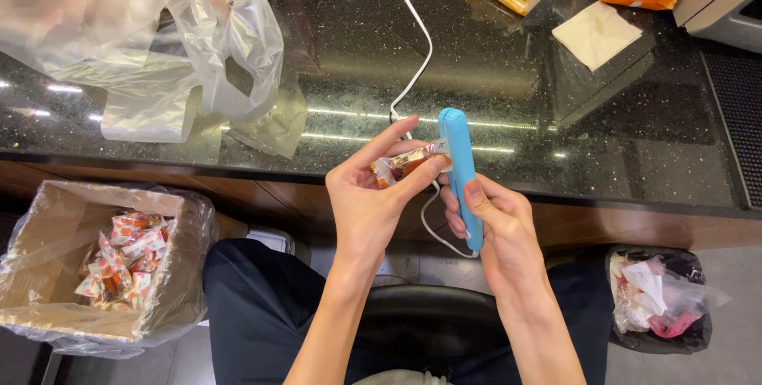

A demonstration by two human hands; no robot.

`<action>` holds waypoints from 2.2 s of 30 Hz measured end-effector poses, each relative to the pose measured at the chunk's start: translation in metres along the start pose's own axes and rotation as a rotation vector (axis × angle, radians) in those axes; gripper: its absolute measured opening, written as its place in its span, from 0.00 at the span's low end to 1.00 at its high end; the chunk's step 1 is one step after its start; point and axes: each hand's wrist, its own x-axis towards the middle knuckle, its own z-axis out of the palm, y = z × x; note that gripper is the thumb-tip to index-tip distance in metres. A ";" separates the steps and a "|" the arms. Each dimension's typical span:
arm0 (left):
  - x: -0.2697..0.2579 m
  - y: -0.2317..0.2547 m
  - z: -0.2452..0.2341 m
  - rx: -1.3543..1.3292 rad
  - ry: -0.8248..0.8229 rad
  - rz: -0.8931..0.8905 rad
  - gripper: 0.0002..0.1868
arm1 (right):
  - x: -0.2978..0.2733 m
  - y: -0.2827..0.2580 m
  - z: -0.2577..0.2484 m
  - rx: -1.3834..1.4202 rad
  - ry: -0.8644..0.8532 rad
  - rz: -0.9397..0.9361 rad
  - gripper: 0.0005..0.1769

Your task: Sealing small plastic packets using a handheld heat sealer

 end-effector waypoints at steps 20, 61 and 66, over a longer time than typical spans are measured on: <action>0.004 -0.013 -0.013 0.152 0.001 0.037 0.28 | -0.001 -0.001 0.005 -0.013 0.009 -0.081 0.30; 0.405 0.038 -0.291 1.811 -0.072 0.487 0.27 | 0.023 0.038 -0.022 -0.033 -0.056 -0.196 0.33; 0.389 0.052 -0.275 1.640 0.000 0.448 0.19 | 0.013 0.023 -0.014 -0.026 0.002 -0.146 0.31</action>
